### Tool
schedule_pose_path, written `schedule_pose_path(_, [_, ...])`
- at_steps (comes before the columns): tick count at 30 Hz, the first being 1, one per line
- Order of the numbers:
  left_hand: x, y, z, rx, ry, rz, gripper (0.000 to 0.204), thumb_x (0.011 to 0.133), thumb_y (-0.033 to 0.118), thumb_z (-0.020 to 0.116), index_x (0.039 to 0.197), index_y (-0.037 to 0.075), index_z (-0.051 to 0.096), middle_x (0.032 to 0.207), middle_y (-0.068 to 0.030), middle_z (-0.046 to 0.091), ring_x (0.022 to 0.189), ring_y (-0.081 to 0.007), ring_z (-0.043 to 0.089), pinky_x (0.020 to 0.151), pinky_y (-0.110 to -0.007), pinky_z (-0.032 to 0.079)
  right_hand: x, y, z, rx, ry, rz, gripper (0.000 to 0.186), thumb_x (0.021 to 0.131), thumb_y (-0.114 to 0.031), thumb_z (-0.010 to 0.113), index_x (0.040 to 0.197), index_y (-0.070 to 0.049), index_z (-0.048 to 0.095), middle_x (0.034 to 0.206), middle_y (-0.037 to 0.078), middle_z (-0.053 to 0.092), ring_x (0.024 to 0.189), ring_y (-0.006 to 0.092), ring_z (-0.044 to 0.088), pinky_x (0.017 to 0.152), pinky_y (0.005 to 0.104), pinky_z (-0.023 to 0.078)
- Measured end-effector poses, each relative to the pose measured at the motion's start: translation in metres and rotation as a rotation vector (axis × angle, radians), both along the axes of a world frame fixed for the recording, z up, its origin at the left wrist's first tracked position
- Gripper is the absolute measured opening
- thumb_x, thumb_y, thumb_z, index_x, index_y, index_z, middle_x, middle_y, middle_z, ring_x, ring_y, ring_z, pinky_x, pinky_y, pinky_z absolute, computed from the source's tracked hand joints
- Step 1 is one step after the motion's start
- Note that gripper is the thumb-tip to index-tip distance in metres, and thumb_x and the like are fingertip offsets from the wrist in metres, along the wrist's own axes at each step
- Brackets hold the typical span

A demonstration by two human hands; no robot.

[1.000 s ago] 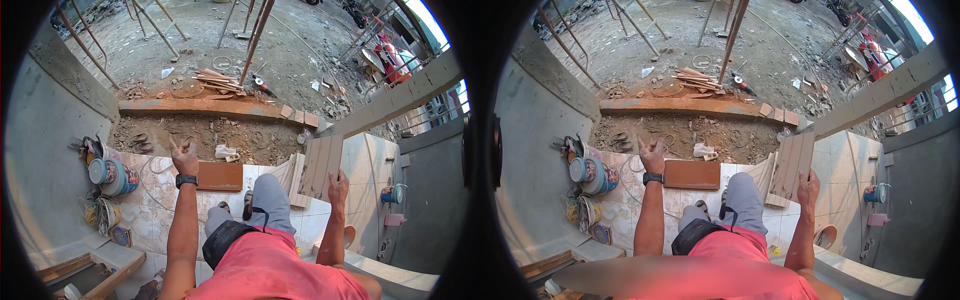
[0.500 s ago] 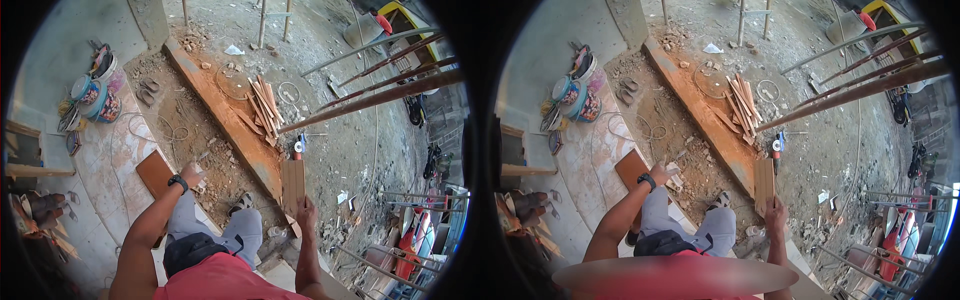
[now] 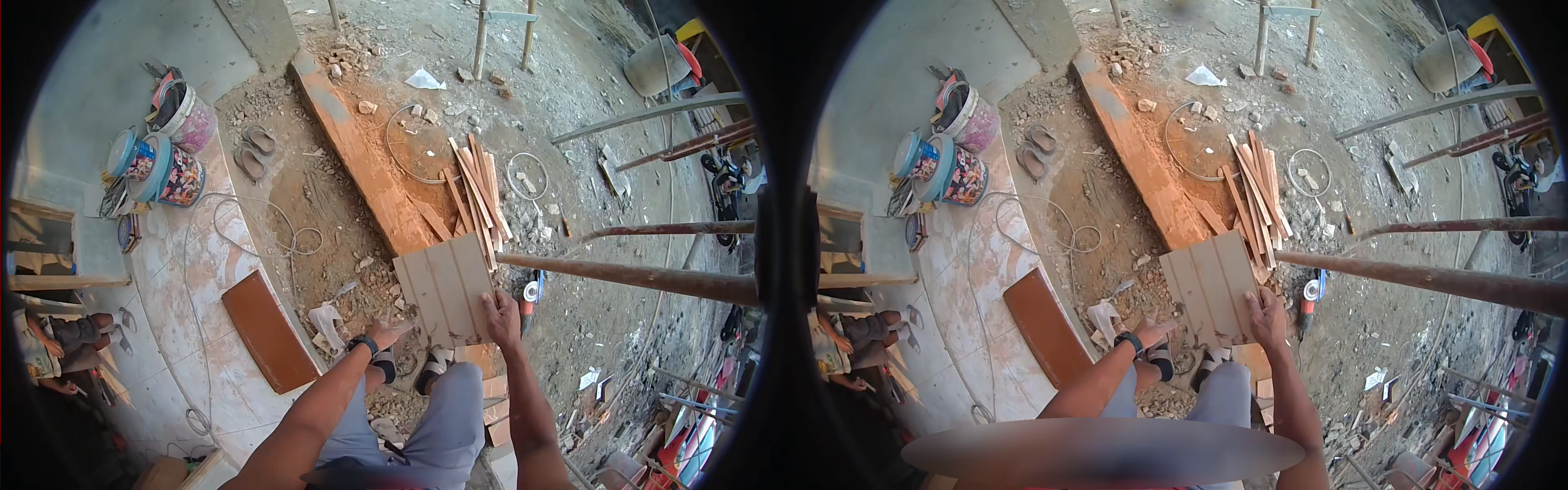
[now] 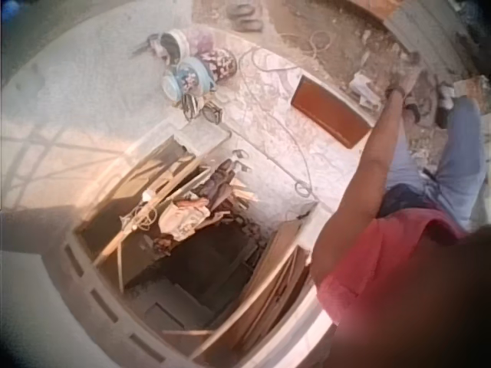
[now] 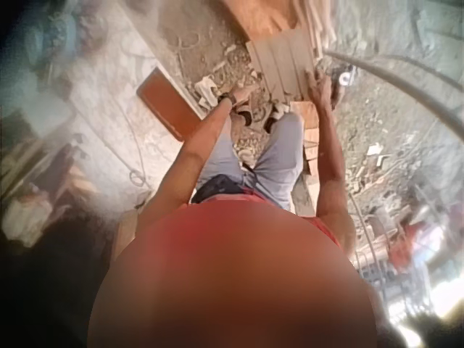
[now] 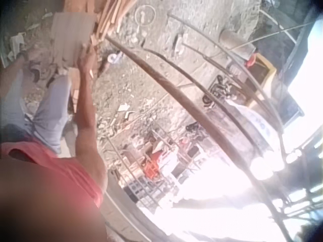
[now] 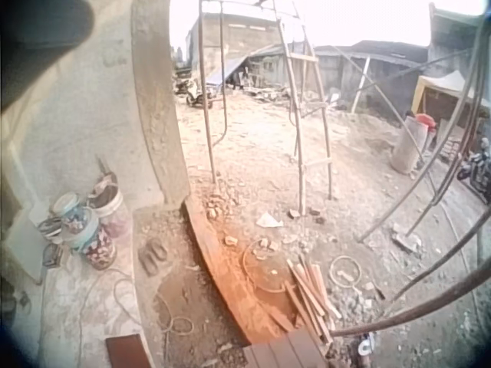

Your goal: Cutting a ceramic tile with an angle grinder and preparing mortar to lay tiles on stairs.

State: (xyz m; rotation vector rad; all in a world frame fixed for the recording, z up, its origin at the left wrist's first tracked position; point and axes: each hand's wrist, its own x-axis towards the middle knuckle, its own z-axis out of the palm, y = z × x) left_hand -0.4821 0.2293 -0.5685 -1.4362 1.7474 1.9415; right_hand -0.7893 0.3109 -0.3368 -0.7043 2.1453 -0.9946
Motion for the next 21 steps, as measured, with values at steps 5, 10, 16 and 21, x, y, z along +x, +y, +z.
schedule_pose_path(5, [-0.121, -0.049, -0.043, 0.3, -0.01, 0.422, 0.087, 0.089, 0.035, 0.075, 0.149, -0.007, 0.03, 0.104, -0.008, 0.066, 0.089, -0.0136, 0.065, 0.069, -0.025, 0.054, -0.066, -0.07, -0.175, 0.016, -0.012, 0.089, 0.038, 0.097, -0.032, 0.06, 0.089, 0.005, 0.061, 0.067, 0.011, 0.057, 0.065, 0.016, 0.053, 0.061, 0.035, 0.043])
schedule_pose_path(10, [-0.136, -0.11, -0.171, 0.085, 0.194, 0.876, 0.089, 0.082, 0.038, 0.08, 0.14, -0.014, 0.038, 0.121, -0.0194, 0.064, 0.1, -0.0226, 0.067, 0.081, -0.033, 0.056, -0.061, -0.162, -0.329, -0.069, 0.065, 0.148, 0.039, 0.099, -0.034, 0.053, 0.097, 0.002, 0.067, 0.078, 0.022, 0.065, 0.076, 0.0326, 0.065, 0.071, 0.0436, 0.048])
schedule_pose_path(16, [-0.179, -0.166, -0.218, -0.136, 0.173, 0.974, 0.063, 0.086, 0.015, 0.077, 0.131, -0.013, 0.043, 0.122, -0.0185, 0.064, 0.105, -0.0233, 0.067, 0.091, -0.034, 0.053, -0.095, -0.223, -0.43, -0.12, 0.144, 0.221, 0.04, 0.099, -0.032, 0.046, 0.111, -0.002, 0.069, 0.101, 0.029, 0.067, 0.096, 0.0448, 0.065, 0.085, 0.0519, 0.049])
schedule_pose_path(21, [-0.177, -0.17, -0.241, -0.167, 0.133, 0.901, 0.091, 0.082, 0.02, 0.08, 0.148, -0.013, 0.026, 0.133, -0.018, 0.058, 0.116, -0.0237, 0.061, 0.1, -0.034, 0.047, -0.107, -0.197, -0.446, -0.203, 0.119, 0.193, 0.038, 0.099, -0.03, 0.048, 0.116, -0.001, 0.064, 0.109, 0.027, 0.065, 0.104, 0.0429, 0.062, 0.09, 0.0497, 0.047])
